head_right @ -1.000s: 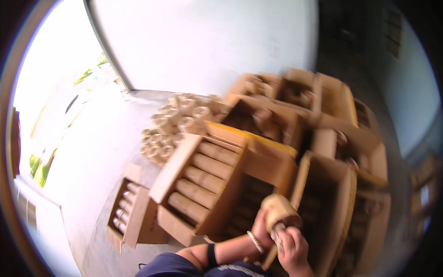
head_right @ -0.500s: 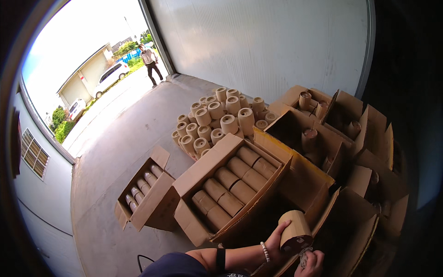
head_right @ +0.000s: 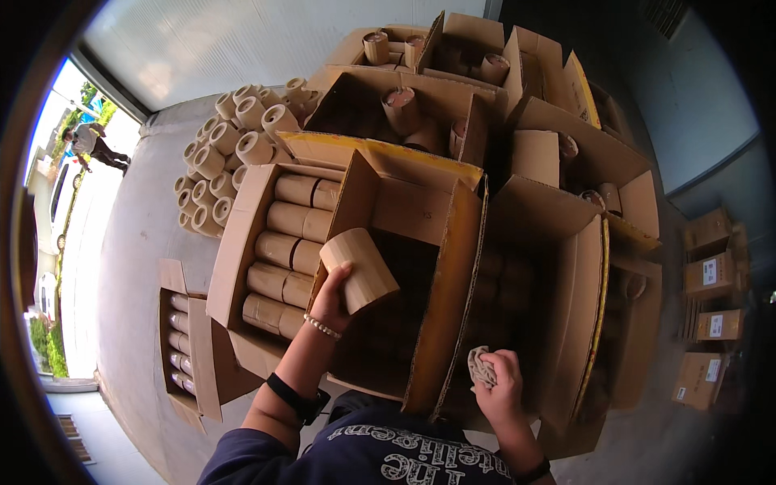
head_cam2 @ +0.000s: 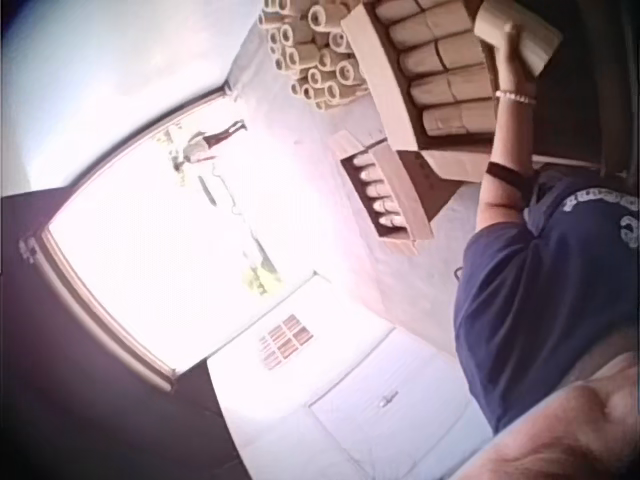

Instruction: The recorder wipes wooden cylindrical components with a cloth and packs them into cardboard shipping boxes.

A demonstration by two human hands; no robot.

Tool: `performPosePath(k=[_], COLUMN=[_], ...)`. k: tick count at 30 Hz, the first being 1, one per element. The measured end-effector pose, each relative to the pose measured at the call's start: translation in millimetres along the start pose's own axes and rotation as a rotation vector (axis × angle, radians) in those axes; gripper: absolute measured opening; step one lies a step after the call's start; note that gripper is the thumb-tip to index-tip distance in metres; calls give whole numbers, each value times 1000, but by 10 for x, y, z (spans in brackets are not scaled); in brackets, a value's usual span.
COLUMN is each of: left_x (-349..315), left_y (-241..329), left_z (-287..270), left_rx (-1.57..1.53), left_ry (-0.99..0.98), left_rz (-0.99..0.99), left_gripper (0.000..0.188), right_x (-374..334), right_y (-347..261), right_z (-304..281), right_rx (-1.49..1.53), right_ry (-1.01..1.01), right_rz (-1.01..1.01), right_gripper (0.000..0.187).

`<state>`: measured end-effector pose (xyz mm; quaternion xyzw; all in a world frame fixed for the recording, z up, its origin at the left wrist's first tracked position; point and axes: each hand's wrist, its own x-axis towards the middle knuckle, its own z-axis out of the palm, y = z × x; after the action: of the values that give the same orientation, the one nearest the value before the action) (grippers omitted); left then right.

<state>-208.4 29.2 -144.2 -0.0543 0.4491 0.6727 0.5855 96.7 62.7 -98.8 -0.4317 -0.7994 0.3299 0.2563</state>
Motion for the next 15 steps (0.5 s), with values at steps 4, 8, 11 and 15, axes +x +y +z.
performPosePath(k=[4,8,11,15], left_x=[224,470,730,1368], left_y=[-133,-466,-732,-1452], left_z=[-25,-46,-149,-589], left_rx=[358,539,383,245], left_ry=[-13,117,298,508], left_rz=[130,235,150,139], left_gripper=[69,79,74,65], right_x=[11,26,21,-56], right_y=[68,120,149,284], right_z=[64,76,100,120], right_rx=[78,97,74,81], right_ry=[3,-41,-37,-36], right_rz=[14,72,131,211], right_gripper=[26,23,23,22])
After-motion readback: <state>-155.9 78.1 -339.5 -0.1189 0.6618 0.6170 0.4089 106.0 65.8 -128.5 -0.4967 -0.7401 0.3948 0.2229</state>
